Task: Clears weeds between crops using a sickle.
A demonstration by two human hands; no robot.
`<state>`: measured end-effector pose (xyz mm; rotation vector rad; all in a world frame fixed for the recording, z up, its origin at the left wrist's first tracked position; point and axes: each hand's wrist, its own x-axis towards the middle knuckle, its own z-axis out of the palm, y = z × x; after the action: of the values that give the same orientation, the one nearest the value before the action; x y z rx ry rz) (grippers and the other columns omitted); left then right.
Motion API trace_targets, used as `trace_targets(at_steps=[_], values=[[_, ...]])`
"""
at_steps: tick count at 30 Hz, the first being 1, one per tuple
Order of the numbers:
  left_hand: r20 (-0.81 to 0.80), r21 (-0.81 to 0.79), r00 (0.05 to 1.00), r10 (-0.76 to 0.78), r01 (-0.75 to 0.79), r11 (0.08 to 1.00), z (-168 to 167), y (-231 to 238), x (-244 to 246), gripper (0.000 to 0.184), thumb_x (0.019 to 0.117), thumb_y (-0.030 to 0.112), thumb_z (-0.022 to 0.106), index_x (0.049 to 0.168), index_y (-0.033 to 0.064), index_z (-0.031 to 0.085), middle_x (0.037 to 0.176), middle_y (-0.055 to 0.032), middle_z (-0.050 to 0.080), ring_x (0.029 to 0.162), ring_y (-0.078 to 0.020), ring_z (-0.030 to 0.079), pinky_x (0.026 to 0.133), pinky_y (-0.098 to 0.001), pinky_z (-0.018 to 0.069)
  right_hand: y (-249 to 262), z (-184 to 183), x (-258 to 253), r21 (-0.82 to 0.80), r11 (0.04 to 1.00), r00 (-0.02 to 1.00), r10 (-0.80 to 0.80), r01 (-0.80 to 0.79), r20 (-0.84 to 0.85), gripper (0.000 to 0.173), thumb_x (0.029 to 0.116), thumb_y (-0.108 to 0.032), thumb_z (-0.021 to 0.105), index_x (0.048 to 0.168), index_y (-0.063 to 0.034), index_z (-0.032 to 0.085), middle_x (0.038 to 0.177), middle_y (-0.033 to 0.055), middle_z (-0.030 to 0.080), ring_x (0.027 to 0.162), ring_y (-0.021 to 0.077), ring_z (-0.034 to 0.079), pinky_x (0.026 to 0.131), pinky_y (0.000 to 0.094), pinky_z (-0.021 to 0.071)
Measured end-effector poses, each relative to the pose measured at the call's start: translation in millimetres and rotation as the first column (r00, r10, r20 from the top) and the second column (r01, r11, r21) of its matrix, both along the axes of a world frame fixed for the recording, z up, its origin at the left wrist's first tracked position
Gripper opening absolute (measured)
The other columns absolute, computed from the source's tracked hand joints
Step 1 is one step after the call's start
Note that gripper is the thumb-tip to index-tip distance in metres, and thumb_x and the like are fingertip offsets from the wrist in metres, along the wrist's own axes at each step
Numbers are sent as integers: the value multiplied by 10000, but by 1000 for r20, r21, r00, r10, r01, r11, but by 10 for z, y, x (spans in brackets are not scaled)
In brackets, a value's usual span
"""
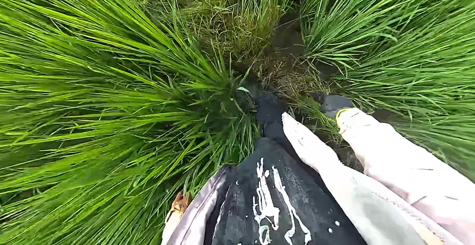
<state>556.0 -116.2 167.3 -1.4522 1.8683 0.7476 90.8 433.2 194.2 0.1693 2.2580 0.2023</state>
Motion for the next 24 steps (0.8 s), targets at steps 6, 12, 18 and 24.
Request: trace_targets(at_steps=[6,12,18,24], values=[[32,-74,998,48,-46,996,604,104,-929,468,1048,350,599,1449,112,563,1413,-218,605,1320,-392,570,1105,-616,413,-46,294,-503,-43,980,974,199,-195,111,350,950,-327,652,1265,-179,691,1142,221,716,1067,466,675,831,737,508],[-140,-73,978,153,-164,984,537,-99,-1150,615,993,480,651,1470,110,535,1436,-205,589,1334,-365,559,1118,-589,425,-312,852,-1419,-156,963,976,219,-218,-12,297,1008,-451,593,1197,-261,720,1066,182,734,1019,444,684,831,747,496],[-227,-33,943,242,-256,966,598,-143,-1892,632,983,348,707,1490,43,486,1437,-246,568,1319,-349,570,1120,-520,441,-769,548,-1930,-247,961,992,122,-127,-34,331,997,-363,613,1310,-267,667,1175,192,716,1091,451,667,897,762,475],[-297,-23,901,317,-338,941,729,-135,-2138,559,1061,463,534,1448,60,537,1357,-227,626,1251,-320,614,1074,-527,476,-982,219,-2118,-151,975,986,168,-164,14,394,950,-379,664,1313,-225,668,1158,222,714,1089,472,665,880,755,488]])
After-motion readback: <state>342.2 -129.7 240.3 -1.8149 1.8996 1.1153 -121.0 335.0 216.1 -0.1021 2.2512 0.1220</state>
